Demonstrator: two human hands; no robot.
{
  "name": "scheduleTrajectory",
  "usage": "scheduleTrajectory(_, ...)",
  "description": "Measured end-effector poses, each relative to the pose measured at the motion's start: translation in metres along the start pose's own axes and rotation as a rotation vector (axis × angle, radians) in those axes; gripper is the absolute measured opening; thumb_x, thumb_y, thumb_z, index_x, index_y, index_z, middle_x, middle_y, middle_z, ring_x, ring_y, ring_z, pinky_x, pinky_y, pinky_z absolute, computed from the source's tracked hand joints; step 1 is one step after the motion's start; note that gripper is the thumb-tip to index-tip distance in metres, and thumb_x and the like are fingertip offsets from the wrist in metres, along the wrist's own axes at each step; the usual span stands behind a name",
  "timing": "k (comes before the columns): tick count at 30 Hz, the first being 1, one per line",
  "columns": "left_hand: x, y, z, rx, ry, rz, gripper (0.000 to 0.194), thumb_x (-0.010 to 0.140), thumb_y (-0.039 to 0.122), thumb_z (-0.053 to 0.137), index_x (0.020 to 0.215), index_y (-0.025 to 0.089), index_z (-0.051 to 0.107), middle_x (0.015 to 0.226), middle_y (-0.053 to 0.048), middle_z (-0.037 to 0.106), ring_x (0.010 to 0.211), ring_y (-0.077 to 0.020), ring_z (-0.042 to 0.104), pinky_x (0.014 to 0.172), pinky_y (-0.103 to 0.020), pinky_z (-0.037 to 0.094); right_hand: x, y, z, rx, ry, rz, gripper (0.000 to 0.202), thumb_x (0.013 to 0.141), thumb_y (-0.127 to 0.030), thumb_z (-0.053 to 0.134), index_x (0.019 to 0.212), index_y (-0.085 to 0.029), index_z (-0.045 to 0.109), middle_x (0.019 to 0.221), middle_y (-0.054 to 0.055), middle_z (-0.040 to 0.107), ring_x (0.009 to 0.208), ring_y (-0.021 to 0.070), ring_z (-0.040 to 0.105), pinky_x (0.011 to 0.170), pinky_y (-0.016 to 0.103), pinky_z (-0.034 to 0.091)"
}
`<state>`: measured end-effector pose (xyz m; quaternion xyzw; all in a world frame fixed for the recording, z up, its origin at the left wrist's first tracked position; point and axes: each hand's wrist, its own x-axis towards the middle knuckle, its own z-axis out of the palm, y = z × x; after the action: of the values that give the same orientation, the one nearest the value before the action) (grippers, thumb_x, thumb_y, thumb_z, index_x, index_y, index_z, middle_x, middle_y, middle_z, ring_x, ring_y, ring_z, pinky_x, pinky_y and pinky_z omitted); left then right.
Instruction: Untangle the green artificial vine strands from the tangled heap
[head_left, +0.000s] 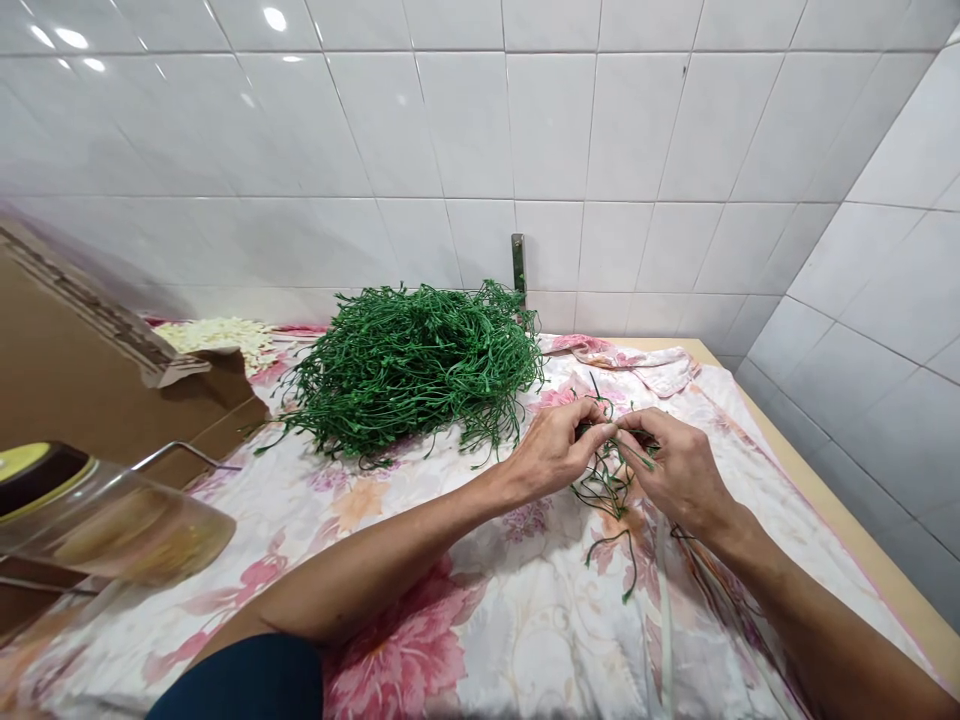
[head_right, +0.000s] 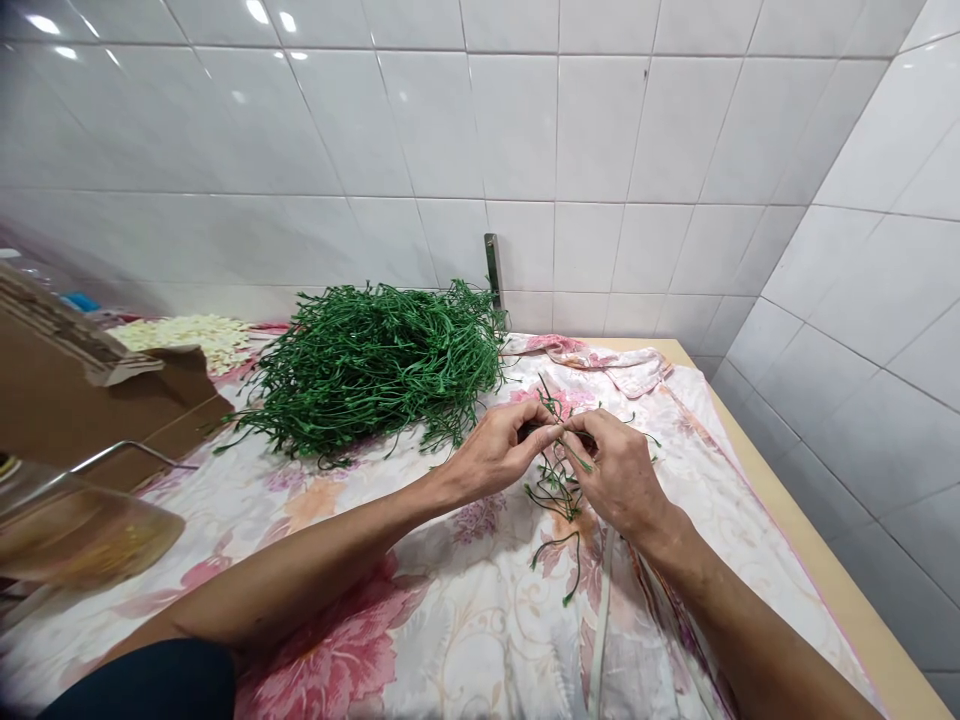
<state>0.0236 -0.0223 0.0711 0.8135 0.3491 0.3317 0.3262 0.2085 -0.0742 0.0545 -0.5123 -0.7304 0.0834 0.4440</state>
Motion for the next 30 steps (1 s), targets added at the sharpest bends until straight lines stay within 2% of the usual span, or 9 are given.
scheduleTrajectory(4,0.001,-0.003,0.000,0.044,0.033,0.035,0.027,0.096,0.036,0.056,0.078,0.016,0.061,0.069,0.000,0.059,0.063,-0.0120,0.048,0.060,-0.026,0.034,-0.001,-0.002,0.002,-0.010,-0.001,-0.006,0.015,0.097,-0.029,0.058,0.092,-0.023,0.070,0.088,0.006,0.073,0.079,0.0220,0.067,0.075,0.036,0.050)
scheduleTrajectory(10,-0.001,-0.015,0.009,0.164,0.099,0.226,0.019,0.098,0.027,0.050,0.083,0.018,0.056,0.080,-0.004,0.061,0.074,-0.0157,0.052,0.071,-0.029,0.039,-0.002,-0.001,0.006,0.025,0.009,0.051,0.013,0.094,-0.029,0.061,0.089,-0.021,0.069,0.082,0.005,0.073,0.067,0.0186,0.064,0.066,0.033,0.049)
scheduleTrajectory(16,-0.003,-0.025,0.016,0.262,0.117,0.219,0.016,0.098,0.025,0.047,0.083,0.019,0.051,0.077,-0.003,0.057,0.070,-0.0163,0.048,0.067,-0.030,0.035,-0.003,0.005,0.015,-0.078,0.065,-0.073,0.008,0.089,-0.022,0.060,0.088,-0.020,0.067,0.084,0.006,0.072,0.079,0.0213,0.068,0.074,0.033,0.050)
scheduleTrajectory(20,-0.002,-0.025,0.017,0.243,0.154,0.266,0.016,0.097,0.024,0.047,0.084,0.019,0.054,0.078,-0.004,0.058,0.069,-0.0161,0.049,0.066,-0.030,0.036,0.000,0.006,0.018,-0.033,0.092,0.028,0.007,0.085,-0.022,0.062,0.087,-0.018,0.069,0.080,0.004,0.072,0.071,0.0190,0.066,0.069,0.031,0.050)
scheduleTrajectory(24,0.000,-0.018,0.013,0.089,0.191,0.159,0.019,0.097,0.026,0.051,0.085,0.016,0.062,0.076,-0.003,0.062,0.070,-0.0145,0.052,0.067,-0.028,0.038,0.001,0.006,0.016,0.053,0.087,0.075,0.013,0.090,-0.028,0.062,0.088,-0.019,0.071,0.083,0.004,0.074,0.070,0.0173,0.065,0.068,0.029,0.050)
scheduleTrajectory(27,0.002,-0.013,0.009,0.005,0.132,0.065,0.021,0.096,0.027,0.055,0.088,0.015,0.069,0.078,-0.002,0.066,0.069,-0.0133,0.054,0.065,-0.026,0.038,0.001,0.008,0.014,0.044,0.094,0.037,0.012,0.091,-0.027,0.063,0.088,-0.019,0.071,0.084,0.005,0.074,0.072,0.0180,0.066,0.068,0.030,0.050)
scheduleTrajectory(30,0.004,-0.014,0.007,-0.085,0.083,0.010,0.026,0.092,0.038,0.063,0.089,0.015,0.075,0.080,-0.003,0.070,0.069,-0.0137,0.056,0.063,-0.026,0.038,-0.001,0.009,0.013,0.030,0.071,0.006,0.009,0.089,-0.025,0.066,0.090,-0.019,0.073,0.083,0.004,0.073,0.073,0.0182,0.067,0.070,0.030,0.050)
